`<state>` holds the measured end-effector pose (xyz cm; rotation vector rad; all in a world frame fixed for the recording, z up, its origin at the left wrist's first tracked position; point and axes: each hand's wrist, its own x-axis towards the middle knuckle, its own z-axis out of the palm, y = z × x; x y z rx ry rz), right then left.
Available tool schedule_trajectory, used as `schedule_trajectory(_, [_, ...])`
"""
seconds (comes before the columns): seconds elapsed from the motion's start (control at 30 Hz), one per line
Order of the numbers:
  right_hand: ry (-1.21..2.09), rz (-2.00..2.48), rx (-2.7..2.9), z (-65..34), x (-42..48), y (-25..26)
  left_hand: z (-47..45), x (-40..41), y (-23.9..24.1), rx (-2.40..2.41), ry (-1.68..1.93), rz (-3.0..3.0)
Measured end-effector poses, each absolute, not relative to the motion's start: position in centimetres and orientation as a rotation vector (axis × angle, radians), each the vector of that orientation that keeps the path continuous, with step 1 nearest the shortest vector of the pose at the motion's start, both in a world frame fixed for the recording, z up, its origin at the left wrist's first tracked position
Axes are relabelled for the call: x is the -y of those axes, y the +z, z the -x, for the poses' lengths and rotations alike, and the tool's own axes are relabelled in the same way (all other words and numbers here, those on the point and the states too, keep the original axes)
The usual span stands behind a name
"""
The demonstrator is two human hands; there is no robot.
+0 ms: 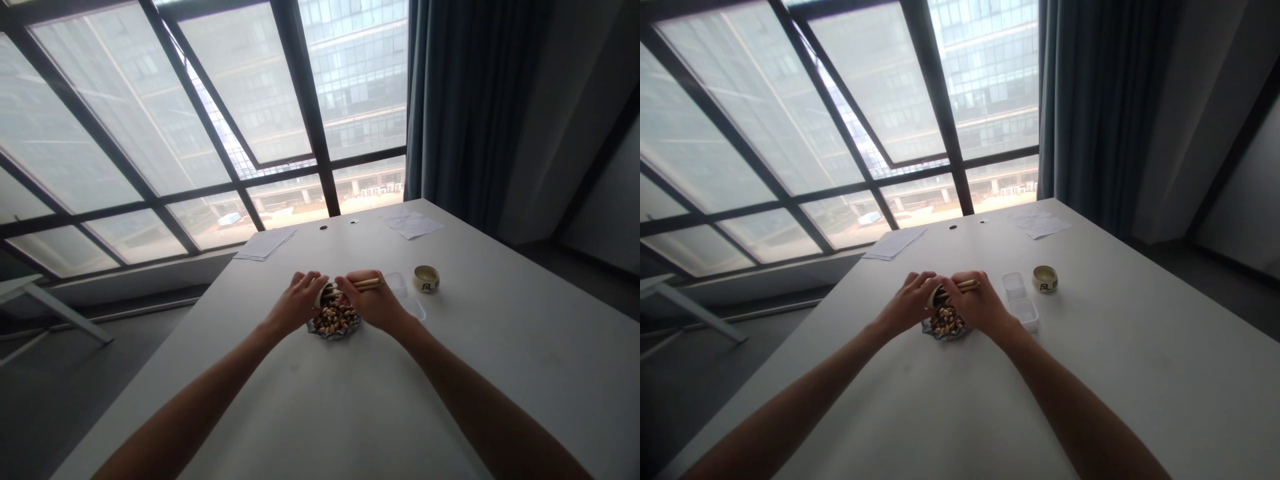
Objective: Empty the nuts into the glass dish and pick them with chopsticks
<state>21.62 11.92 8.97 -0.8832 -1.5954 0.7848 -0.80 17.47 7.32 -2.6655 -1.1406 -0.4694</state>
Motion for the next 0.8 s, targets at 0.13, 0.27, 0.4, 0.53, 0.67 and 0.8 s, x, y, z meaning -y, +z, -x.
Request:
schedule_trajectory(0.13, [0.831,0.969,1.491,-23.0,-12.2,10.1,0.7,-17.7,7.3,1.045,-0.357,2.692])
schedule_trajectory(0.27, [0.883,1.083,1.418,-24.7,-12.2,10.9,0.9,-18.1,7.3,0.984,-0.312,2.742])
schedule_trajectory(0.4, [0.852,1.135,1.383,-25.9,-11.8,11.8,0.9,-18.3,7.4,1.024,-0.418,2.754])
schedule_trajectory(0.53, [0.832,1.114,1.289,-26.1,-11.2,12.7,0.5,-18.6,7.4,1.152,-0.696,2.698])
schedule_trajectory(0.67, [0.803,0.992,1.319,-25.2,-10.8,12.8,0.1,-18.6,7.0,1.165,-0.888,2.713])
schedule_trajectory(0.8, [0.887,0.831,1.491,-23.4,-10.8,11.6,-0.1,-18.3,6.5,1.11,-0.953,2.731])
